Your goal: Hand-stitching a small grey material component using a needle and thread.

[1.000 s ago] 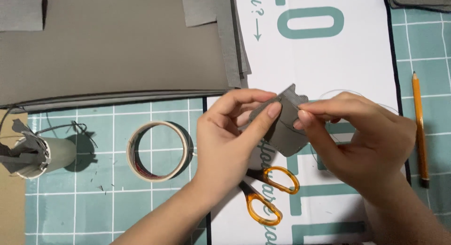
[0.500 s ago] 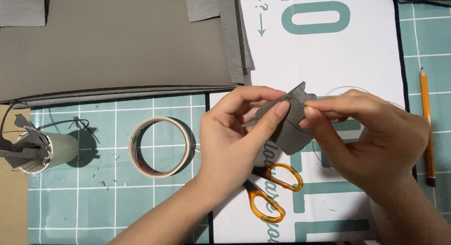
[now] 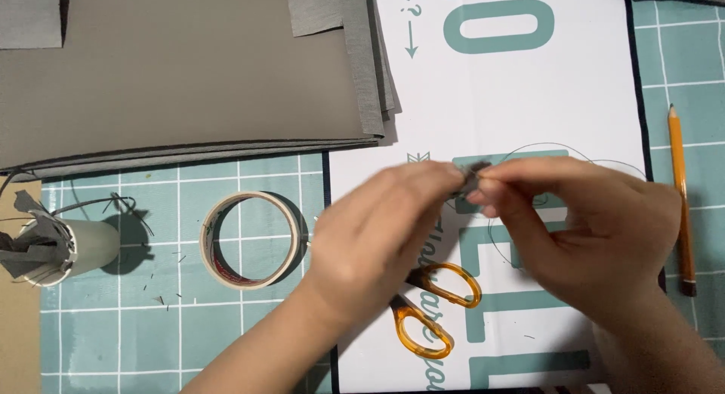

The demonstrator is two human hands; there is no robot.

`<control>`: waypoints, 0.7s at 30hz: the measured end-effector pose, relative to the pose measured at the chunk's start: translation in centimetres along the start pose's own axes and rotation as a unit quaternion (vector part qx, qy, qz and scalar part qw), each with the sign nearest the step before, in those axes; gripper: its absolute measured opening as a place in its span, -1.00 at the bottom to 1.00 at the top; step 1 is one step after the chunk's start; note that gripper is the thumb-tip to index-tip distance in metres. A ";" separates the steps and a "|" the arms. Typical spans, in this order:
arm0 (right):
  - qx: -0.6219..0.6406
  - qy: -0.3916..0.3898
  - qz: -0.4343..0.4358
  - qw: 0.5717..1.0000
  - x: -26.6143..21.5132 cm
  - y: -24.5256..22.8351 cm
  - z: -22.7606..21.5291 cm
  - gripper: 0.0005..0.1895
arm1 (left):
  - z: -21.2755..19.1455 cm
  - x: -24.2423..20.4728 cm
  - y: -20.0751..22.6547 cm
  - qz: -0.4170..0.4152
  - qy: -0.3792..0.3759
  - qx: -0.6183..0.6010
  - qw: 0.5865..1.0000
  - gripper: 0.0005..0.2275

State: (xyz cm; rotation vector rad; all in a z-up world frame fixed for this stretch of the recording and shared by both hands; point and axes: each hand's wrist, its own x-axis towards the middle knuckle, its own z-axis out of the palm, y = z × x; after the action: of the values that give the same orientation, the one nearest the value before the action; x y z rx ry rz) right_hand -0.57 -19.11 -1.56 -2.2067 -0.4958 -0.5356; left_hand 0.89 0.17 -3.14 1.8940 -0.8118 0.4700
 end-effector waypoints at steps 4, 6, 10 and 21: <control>-0.010 -0.003 0.038 0.999 -0.4 -0.3 0.0 -0.94 | 0.3 -0.4 0.3 0.048 -0.010 0.068 0.996 -0.83; 0.006 -0.010 0.101 0.995 -0.1 -0.5 0.1 -0.98 | 0.5 -0.3 0.2 0.010 0.017 0.019 1.000 -0.84; 0.010 -0.059 0.158 0.986 1.0 -1.3 -0.3 -0.92 | 0.3 0.6 -0.2 0.004 0.059 0.022 0.998 -0.93; -0.068 -0.054 0.082 0.993 0.9 1.0 -1.7 -0.68 | -0.4 0.9 -0.9 0.016 0.011 -0.039 0.999 -0.87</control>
State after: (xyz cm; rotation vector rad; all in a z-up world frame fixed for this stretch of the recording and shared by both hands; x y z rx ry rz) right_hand 0.29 -20.93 -0.70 -2.3914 -0.3366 -0.3739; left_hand 2.16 0.52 -2.97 1.8040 -0.8357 0.4717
